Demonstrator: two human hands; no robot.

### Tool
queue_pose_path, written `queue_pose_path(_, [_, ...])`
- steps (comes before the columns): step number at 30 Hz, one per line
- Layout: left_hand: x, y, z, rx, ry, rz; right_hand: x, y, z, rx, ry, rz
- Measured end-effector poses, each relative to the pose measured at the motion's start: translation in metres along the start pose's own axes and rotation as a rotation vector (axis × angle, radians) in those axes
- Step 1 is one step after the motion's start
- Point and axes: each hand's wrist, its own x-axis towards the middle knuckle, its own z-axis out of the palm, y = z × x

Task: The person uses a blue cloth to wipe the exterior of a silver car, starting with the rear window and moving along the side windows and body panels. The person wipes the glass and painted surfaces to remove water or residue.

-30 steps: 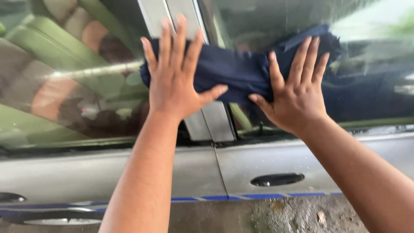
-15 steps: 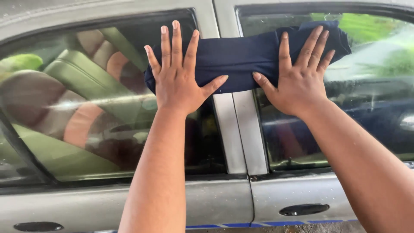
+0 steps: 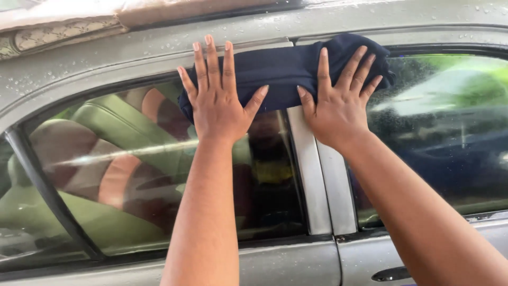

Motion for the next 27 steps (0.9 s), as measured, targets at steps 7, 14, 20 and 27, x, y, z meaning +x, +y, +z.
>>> queue_pose_path(7, [-0.024,0.0,-0.003,-0.003,-0.077,0.038,-0.042,-0.013,0.027,-0.131,0.189,-0.362])
queue_pose_path(14, [-0.06,0.002,0.033,-0.237,0.26,0.182,-0.051,0.003,0.035,-0.105,0.097,-0.425])
queue_pose_path(20, [-0.057,0.006,0.031,-0.217,0.319,0.155,-0.018,-0.028,0.011,-0.062,0.033,-0.26])
queue_pose_path(27, [-0.06,0.022,0.029,-0.131,0.185,0.034,-0.004,0.004,0.0,-0.093,0.008,-0.487])
